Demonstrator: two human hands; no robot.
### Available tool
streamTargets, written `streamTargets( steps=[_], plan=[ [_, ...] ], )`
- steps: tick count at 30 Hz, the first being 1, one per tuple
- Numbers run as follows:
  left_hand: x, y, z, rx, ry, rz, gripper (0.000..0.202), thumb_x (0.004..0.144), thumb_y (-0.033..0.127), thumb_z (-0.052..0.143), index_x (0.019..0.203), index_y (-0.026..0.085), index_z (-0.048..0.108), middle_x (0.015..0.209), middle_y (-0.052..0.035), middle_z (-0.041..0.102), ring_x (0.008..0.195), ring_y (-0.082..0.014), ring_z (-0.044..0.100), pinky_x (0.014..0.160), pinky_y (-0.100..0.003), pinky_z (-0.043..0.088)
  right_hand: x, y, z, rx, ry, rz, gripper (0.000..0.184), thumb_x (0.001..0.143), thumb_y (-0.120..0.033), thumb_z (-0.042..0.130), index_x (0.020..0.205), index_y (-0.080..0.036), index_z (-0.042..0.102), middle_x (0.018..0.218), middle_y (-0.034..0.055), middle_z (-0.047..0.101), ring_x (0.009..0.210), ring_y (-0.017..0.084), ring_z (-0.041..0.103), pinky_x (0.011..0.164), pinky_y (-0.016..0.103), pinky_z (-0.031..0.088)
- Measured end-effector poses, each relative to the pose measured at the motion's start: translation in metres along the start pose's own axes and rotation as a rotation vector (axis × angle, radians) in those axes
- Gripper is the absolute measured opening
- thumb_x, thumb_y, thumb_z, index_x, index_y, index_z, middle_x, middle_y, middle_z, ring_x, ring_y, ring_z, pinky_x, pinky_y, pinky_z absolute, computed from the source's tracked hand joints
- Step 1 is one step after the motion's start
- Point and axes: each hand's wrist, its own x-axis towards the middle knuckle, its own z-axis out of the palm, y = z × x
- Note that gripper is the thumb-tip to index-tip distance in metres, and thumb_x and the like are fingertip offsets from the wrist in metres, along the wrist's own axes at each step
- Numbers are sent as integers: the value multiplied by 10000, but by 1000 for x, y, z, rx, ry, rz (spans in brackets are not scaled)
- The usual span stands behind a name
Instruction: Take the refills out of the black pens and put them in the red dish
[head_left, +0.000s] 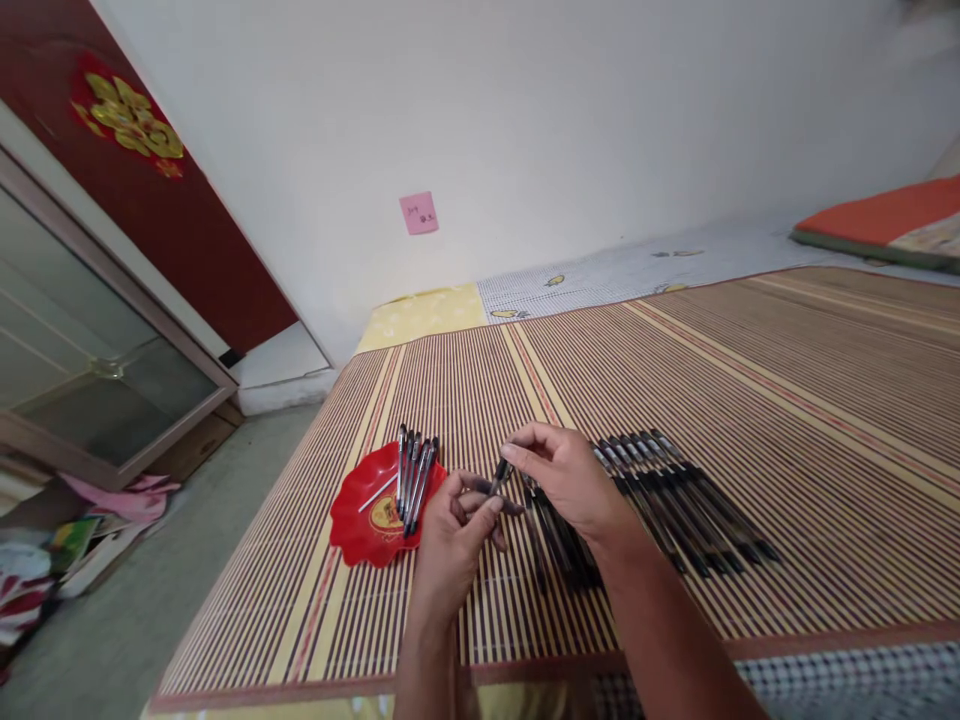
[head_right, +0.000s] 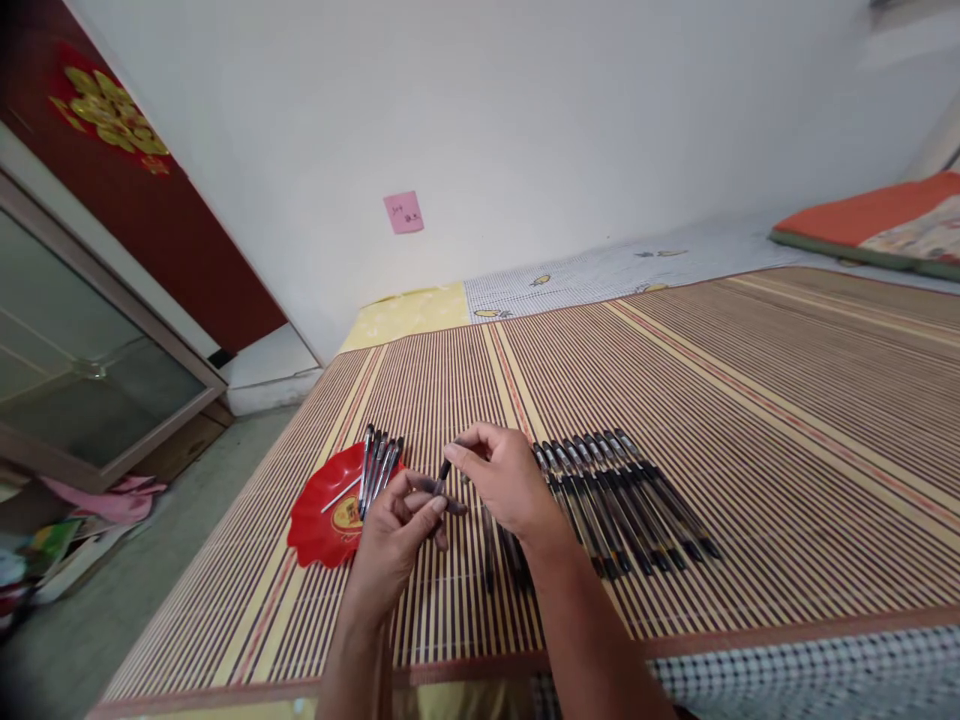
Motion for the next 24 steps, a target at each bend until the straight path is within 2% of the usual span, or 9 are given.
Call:
streamTargets(
  steps=[4,9,11,14,17,20,24],
  plan=[
    [-2,0,2,148,114,70,206,826,289,694,883,188,523,735,-2,679,585,-120,600,530,-212,509,2,1,5,-20,40,0,204,767,-372,672,734,-171,648,697,5,619,692,159,578,671,295,458],
    [-4,-3,2,569,238,222,82,884,248,629,904,208,560,789,-9,690,709,-158,669,657,-253,516,2,4,10,-53,98,15,232,785,-397,661,737,-171,643,702,12,622,698,171,584,671,300,461],
    [-3,-3,0,641,279,259,74,891,242,623,920,213,561,819,-15,705,749,-170,694,685,-260,517,2,6,11,-61,86,11,252,811,-420,648,758,-173,645,713,17,628,706,178,594,664,296,468],
    [-1,-2,-4,540,320,228,112,896,278,623,930,214,538,790,-7,699,691,-167,695,641,-256,528,3,9,11,-143,33,-43,274,914,-397,537,928,-171,691,861,58,698,836,201,648,750,308,497],
    [0,-1,-12,327,318,143,175,891,319,632,938,208,504,800,-14,717,633,-154,687,610,-250,537,3,18,9,-506,1,-73,296,957,-227,451,1089,-152,705,1079,118,721,1029,232,648,910,348,473],
    [0,-2,-17,161,288,98,221,879,332,651,940,197,487,829,-30,743,599,-139,683,623,-247,534,2,29,13,-896,-86,13,322,913,-73,447,1061,-120,729,1130,158,711,1089,255,632,955,349,446],
    [-1,-1,-19,4,254,53,278,853,350,689,970,175,507,824,-49,756,580,-137,680,620,-240,514,-2,40,26,-1164,-229,74,368,881,14,409,1015,-110,728,1093,169,697,1088,258,627,905,320,451]
  ],
)
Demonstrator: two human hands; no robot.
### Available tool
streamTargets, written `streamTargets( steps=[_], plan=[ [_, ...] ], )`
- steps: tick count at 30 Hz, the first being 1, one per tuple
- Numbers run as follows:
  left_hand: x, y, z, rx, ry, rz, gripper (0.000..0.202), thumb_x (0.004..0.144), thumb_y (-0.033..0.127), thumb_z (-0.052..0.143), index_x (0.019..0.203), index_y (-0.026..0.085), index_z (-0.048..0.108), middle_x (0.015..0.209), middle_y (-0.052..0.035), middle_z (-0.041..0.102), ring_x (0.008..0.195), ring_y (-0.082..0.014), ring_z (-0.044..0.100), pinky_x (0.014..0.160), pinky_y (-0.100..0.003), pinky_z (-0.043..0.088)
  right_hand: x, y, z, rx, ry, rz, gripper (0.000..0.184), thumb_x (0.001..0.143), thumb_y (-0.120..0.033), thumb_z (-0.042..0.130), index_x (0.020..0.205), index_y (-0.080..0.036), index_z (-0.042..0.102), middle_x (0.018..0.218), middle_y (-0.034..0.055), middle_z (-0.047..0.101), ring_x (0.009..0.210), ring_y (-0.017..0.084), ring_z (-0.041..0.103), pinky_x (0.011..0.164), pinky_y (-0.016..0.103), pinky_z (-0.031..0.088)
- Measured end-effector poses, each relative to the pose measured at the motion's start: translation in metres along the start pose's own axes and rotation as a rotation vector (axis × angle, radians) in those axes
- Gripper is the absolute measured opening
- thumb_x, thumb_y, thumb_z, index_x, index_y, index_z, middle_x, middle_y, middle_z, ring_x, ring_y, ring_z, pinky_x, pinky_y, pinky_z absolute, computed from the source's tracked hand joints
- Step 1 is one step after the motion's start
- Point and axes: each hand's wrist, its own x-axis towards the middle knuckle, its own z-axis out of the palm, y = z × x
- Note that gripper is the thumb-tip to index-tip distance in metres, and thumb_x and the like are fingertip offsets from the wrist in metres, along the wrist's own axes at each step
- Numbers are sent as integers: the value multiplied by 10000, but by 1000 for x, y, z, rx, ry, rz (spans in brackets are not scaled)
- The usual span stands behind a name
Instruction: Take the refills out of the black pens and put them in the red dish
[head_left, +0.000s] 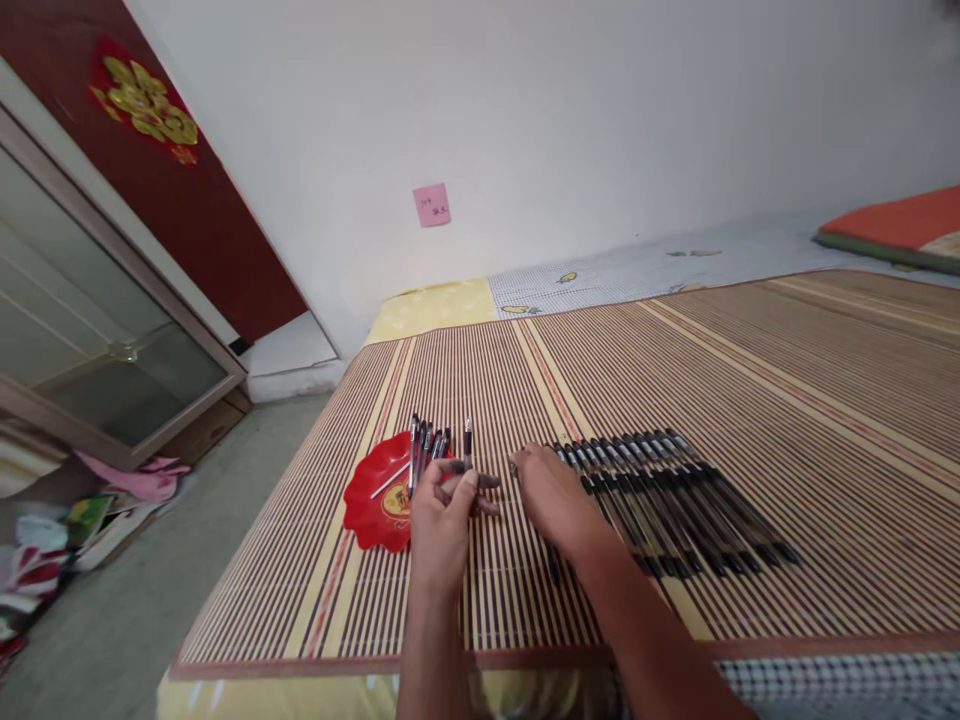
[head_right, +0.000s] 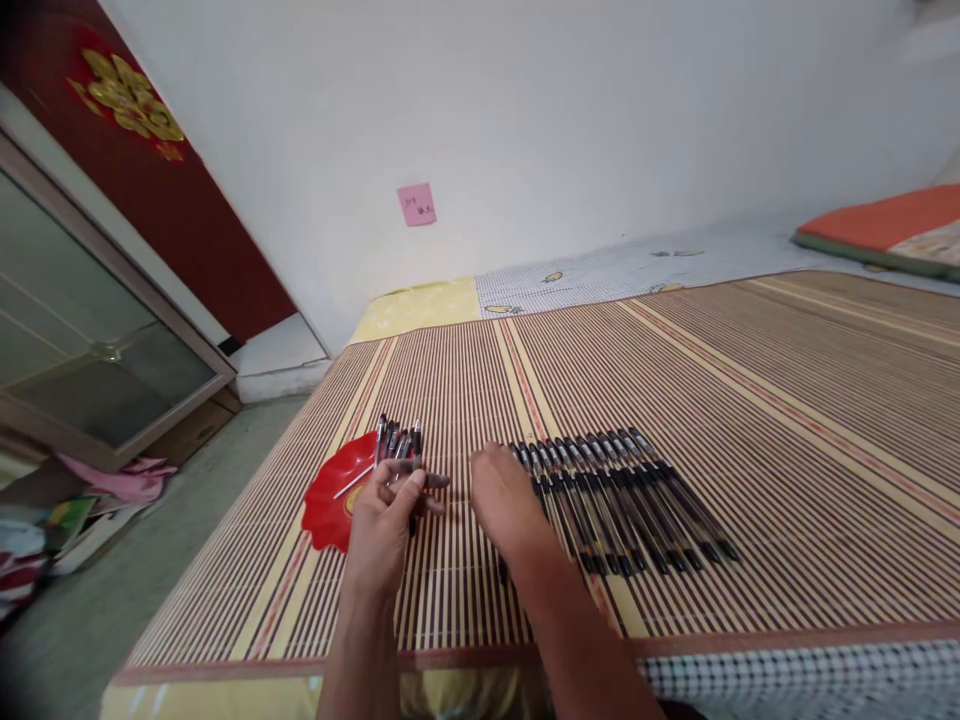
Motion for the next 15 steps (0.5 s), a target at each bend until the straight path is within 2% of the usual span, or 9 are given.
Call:
streamTargets(
  steps=[5,9,13,15],
  plan=[
    [0,5,0,-130,27,-49,349,798,361,748,985,152,541,778,-51,748,560,-128,662,587,-220,491,-4,-11,4,-104,-63,-27,346,903,-4,402,984,-104,723,1081,190,688,1051,283,635,834,335,447],
    [1,5,-3,-190,72,-68,409,735,374,804,955,151,542,711,-25,727,535,-112,634,579,-209,492,-5,-11,-1,51,-134,-30,184,913,-129,541,898,-152,724,960,147,722,938,256,677,762,312,432],
    [1,2,-4,-207,67,-76,411,728,363,813,951,146,545,696,-17,715,543,-105,630,577,-199,487,-4,-10,-2,76,-20,54,143,910,-214,605,1000,-138,685,1037,155,705,937,258,690,759,316,429],
    [1,1,-3,-237,51,-92,399,735,347,813,955,144,550,707,-19,714,549,-98,626,578,-192,483,-4,-11,2,50,-19,72,179,894,-216,634,1043,-123,666,1075,175,692,960,276,692,761,327,434]
  ],
)
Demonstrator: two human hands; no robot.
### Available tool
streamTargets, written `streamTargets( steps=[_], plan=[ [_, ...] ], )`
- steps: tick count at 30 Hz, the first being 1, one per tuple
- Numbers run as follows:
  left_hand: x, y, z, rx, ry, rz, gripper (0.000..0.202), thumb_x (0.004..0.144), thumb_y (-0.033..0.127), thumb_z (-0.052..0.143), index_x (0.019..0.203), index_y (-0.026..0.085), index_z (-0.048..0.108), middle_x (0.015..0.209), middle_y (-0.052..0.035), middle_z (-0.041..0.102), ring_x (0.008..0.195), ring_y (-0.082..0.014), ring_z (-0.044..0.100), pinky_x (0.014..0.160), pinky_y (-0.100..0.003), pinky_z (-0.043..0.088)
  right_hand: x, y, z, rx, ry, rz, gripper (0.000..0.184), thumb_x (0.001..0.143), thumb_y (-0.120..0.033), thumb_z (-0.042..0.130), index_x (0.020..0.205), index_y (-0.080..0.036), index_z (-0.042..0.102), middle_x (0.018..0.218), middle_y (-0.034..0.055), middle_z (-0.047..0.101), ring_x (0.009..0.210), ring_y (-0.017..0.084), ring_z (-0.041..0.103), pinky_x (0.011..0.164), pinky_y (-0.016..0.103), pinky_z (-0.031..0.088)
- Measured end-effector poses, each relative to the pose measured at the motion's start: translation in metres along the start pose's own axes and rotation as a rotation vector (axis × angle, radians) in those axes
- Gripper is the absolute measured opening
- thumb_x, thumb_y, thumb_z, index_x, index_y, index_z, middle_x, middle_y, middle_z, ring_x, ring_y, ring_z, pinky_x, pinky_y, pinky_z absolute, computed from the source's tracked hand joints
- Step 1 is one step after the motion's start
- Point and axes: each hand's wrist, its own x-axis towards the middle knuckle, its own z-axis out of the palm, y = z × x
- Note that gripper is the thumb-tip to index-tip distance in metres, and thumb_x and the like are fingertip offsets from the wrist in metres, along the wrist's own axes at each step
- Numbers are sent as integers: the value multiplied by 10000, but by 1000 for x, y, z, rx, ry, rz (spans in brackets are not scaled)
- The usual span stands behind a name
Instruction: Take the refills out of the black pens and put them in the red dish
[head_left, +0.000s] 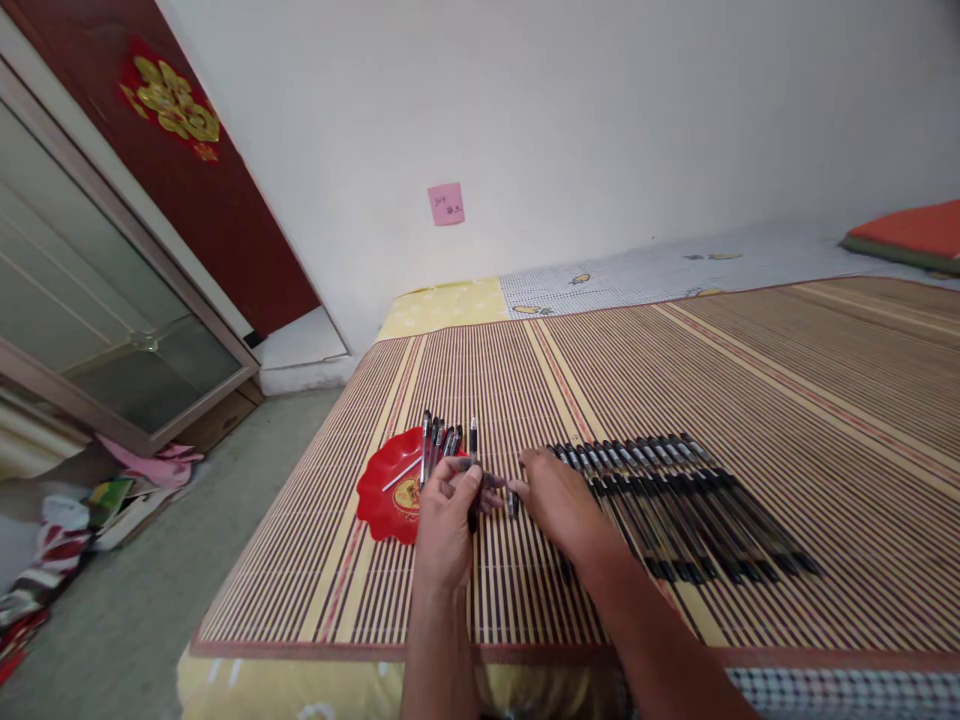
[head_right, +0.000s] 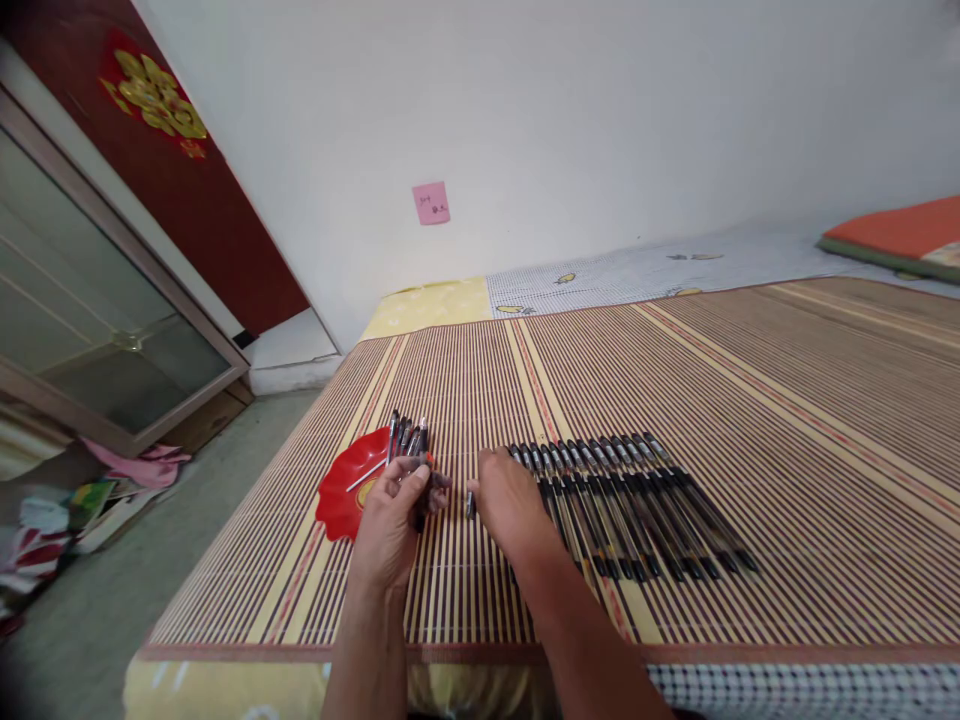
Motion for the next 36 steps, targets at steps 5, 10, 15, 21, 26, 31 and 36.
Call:
streamTargets(
  steps=[5,10,15,21,26,31,36],
  plan=[
    [-1,0,3,-82,-25,-42,418,704,340,839,942,145,555,725,-16,713,533,-85,608,562,-183,482,0,-4,15,33,-85,-10,154,862,-225,674,992,-142,669,1005,151,725,931,268,706,719,310,433],
    [0,1,4,-108,-53,-74,446,679,373,852,936,131,579,732,-22,709,509,-96,602,530,-202,484,0,-7,24,92,-75,-52,154,864,-301,673,880,-149,697,886,140,742,856,246,706,678,291,422],
    [1,0,2,-102,-63,-67,415,687,363,849,923,124,605,742,-26,711,525,-94,605,543,-199,486,5,2,6,434,18,-58,73,804,-175,664,862,-162,707,876,97,745,794,194,684,696,275,455],
    [-1,-1,3,-42,-121,-92,370,693,321,851,892,141,596,743,-40,719,563,-98,616,565,-192,478,9,20,-26,1089,318,-19,170,762,-280,696,884,-165,662,814,37,696,748,168,652,712,297,516],
    [-2,-2,6,15,-192,-120,377,657,294,874,860,143,595,709,-33,713,557,-96,612,562,-187,465,6,22,-39,1509,384,9,315,691,-351,802,925,-180,679,824,9,673,739,141,635,709,285,533],
    [-2,-5,5,67,-221,-114,340,674,265,866,854,142,606,717,-9,696,548,-80,601,555,-175,452,3,20,-45,1575,398,0,310,695,-346,812,936,-190,695,843,15,678,759,145,638,718,294,547],
    [-2,-8,5,98,-262,-120,316,694,265,851,847,148,601,717,-16,701,552,-91,611,552,-181,443,1,19,-47,1548,385,-48,282,736,-334,784,962,-193,691,878,21,683,800,153,648,741,301,553]
  ],
)
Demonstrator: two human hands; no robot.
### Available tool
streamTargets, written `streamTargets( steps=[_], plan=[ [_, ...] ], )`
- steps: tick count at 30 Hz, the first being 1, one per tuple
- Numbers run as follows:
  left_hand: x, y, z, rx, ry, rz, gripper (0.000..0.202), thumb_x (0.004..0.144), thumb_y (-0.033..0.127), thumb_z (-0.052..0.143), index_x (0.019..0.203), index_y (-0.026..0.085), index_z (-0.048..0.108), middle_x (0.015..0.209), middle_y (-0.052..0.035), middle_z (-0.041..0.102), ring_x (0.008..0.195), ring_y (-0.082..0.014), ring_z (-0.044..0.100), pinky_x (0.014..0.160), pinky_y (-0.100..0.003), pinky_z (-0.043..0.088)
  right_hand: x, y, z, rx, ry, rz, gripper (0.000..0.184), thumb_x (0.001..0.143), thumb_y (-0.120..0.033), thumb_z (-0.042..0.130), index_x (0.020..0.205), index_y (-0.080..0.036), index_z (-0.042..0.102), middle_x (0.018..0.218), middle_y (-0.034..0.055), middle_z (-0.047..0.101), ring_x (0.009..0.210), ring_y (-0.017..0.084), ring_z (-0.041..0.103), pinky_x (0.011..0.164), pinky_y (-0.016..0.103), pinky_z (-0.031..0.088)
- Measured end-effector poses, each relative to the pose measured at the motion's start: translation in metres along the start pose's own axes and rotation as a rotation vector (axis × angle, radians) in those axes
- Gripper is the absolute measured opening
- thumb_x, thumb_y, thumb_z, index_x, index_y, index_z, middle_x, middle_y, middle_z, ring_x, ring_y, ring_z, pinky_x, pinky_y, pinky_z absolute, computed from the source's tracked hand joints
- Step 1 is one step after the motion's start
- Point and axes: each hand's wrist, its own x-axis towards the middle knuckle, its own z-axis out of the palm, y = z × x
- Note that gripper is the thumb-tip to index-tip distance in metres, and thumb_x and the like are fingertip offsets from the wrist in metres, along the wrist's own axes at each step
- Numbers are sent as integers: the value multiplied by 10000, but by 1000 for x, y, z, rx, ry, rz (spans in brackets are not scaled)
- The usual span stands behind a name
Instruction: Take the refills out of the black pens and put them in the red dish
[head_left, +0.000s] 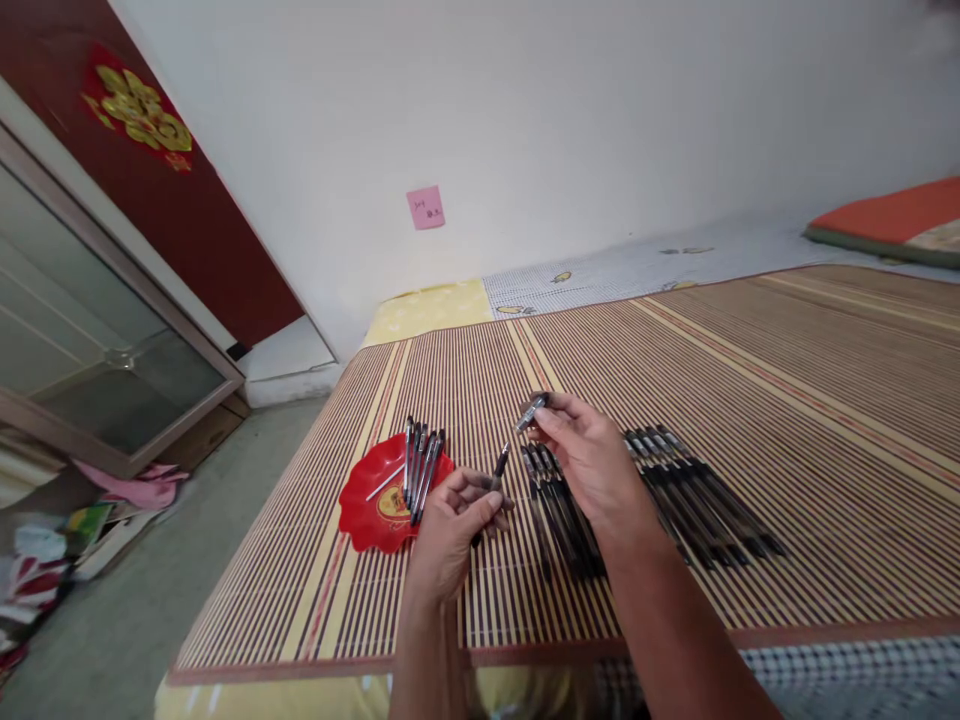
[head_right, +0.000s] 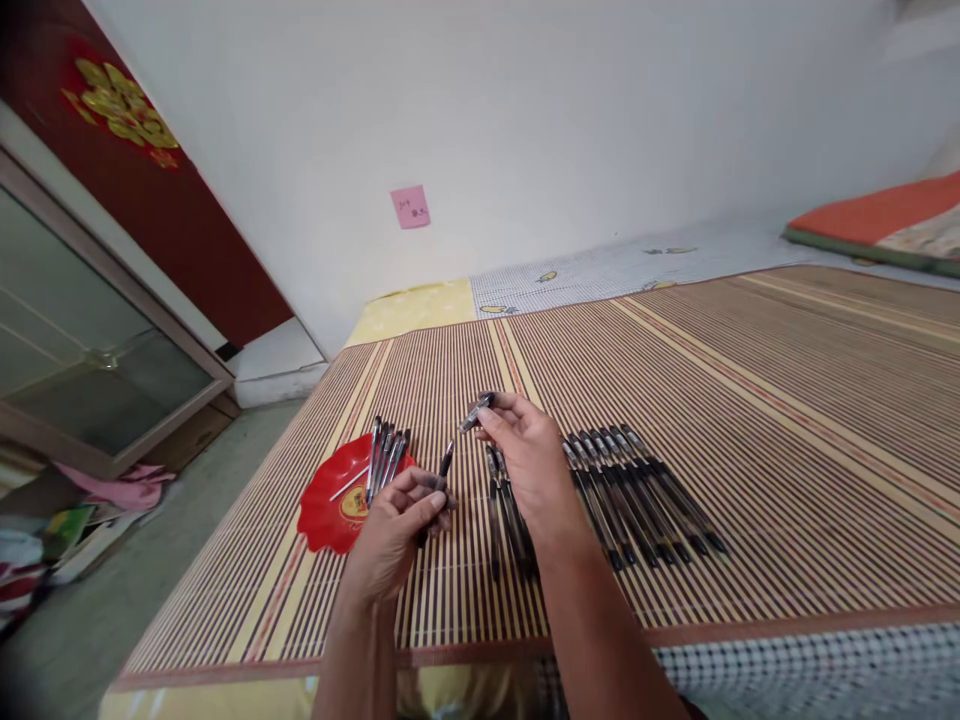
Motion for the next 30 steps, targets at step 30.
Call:
streamTargets(
  steps=[30],
  plan=[
    [-5,2,5,-109,-97,-42,317,790,358,789,946,111,665,739,-59,719,511,-108,619,469,-184,435,-6,-7,1,-218,-310,22,187,782,-283,730,955,-211,714,882,10,687,829,145,623,820,306,495]
  ],
)
